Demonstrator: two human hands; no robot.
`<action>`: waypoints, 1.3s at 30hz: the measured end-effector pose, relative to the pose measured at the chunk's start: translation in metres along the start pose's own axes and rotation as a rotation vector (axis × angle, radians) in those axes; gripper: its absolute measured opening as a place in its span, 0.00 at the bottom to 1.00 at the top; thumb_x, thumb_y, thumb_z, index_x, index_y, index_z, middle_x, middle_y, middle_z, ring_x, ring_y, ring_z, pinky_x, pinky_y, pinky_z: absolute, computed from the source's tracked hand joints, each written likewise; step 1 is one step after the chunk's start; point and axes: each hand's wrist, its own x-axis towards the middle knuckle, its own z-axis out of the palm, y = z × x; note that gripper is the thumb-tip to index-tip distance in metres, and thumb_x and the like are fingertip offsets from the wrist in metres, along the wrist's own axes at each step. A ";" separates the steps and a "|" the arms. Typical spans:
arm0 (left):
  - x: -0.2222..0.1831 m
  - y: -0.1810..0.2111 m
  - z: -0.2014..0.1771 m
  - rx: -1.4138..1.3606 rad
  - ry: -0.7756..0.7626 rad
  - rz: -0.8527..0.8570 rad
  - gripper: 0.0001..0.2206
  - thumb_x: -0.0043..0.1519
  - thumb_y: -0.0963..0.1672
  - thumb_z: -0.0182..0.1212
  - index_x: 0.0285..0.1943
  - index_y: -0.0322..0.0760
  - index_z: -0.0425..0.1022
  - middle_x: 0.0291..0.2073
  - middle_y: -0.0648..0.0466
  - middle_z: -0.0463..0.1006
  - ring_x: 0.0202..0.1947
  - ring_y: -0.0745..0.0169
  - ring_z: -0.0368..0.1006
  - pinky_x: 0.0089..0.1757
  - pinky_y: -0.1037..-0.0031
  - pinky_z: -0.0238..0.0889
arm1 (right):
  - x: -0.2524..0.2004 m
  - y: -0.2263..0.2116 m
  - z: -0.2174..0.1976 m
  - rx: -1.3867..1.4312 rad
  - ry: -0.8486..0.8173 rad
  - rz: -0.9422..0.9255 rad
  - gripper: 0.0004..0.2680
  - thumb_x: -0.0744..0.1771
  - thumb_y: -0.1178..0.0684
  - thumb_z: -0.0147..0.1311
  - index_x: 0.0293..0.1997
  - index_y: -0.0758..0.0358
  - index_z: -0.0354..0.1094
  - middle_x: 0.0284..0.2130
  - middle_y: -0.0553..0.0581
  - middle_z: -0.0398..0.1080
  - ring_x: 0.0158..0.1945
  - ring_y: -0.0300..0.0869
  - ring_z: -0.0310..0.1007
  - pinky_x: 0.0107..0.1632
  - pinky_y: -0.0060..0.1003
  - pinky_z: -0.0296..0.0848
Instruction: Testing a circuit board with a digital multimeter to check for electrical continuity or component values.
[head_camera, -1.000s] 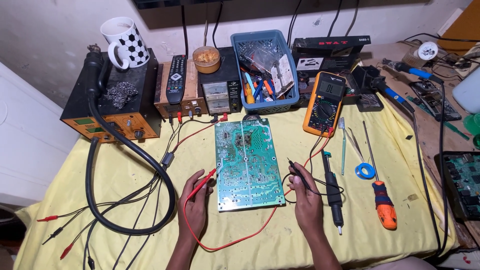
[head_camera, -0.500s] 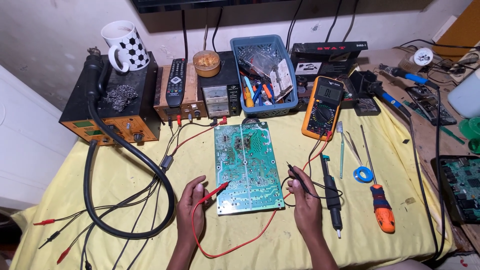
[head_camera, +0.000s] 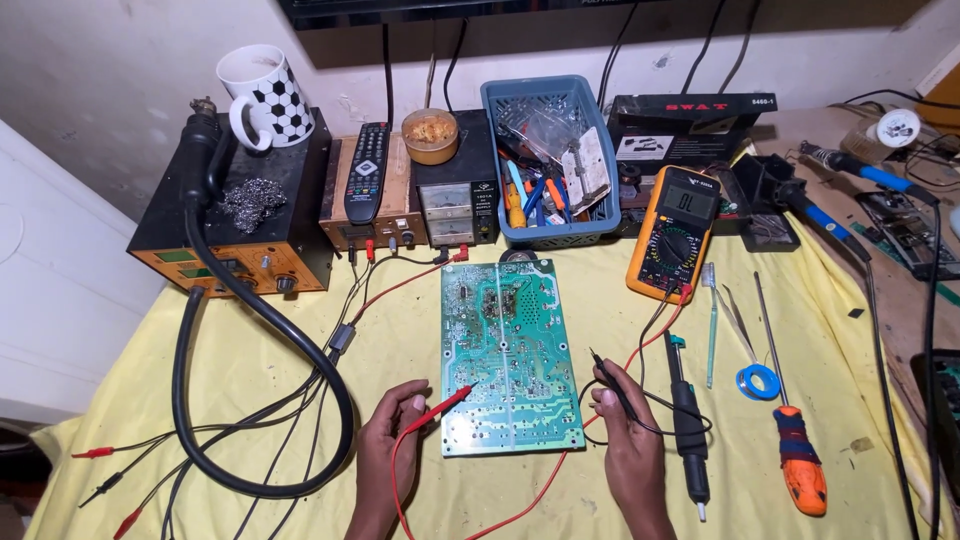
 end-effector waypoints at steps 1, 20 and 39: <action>0.000 0.001 0.000 0.002 0.001 -0.004 0.15 0.63 0.46 0.58 0.54 0.35 0.82 0.41 0.48 0.84 0.40 0.62 0.80 0.46 0.69 0.84 | 0.001 0.000 0.000 -0.001 -0.001 0.005 0.19 0.68 0.48 0.46 0.67 0.60 0.66 0.57 0.56 0.75 0.54 0.42 0.75 0.58 0.38 0.74; -0.001 -0.002 -0.001 0.145 0.074 -0.060 0.13 0.61 0.44 0.62 0.49 0.37 0.87 0.32 0.51 0.86 0.35 0.65 0.81 0.43 0.74 0.82 | 0.004 0.006 0.005 -0.061 0.046 0.004 0.18 0.69 0.50 0.44 0.65 0.66 0.67 0.56 0.60 0.76 0.51 0.43 0.75 0.57 0.38 0.74; -0.033 -0.031 -0.045 0.582 -0.004 0.375 0.11 0.62 0.46 0.58 0.47 0.45 0.85 0.41 0.58 0.88 0.43 0.64 0.84 0.43 0.74 0.74 | 0.004 0.005 0.004 -0.059 0.014 0.014 0.18 0.69 0.51 0.44 0.66 0.64 0.66 0.57 0.58 0.76 0.51 0.43 0.75 0.59 0.38 0.72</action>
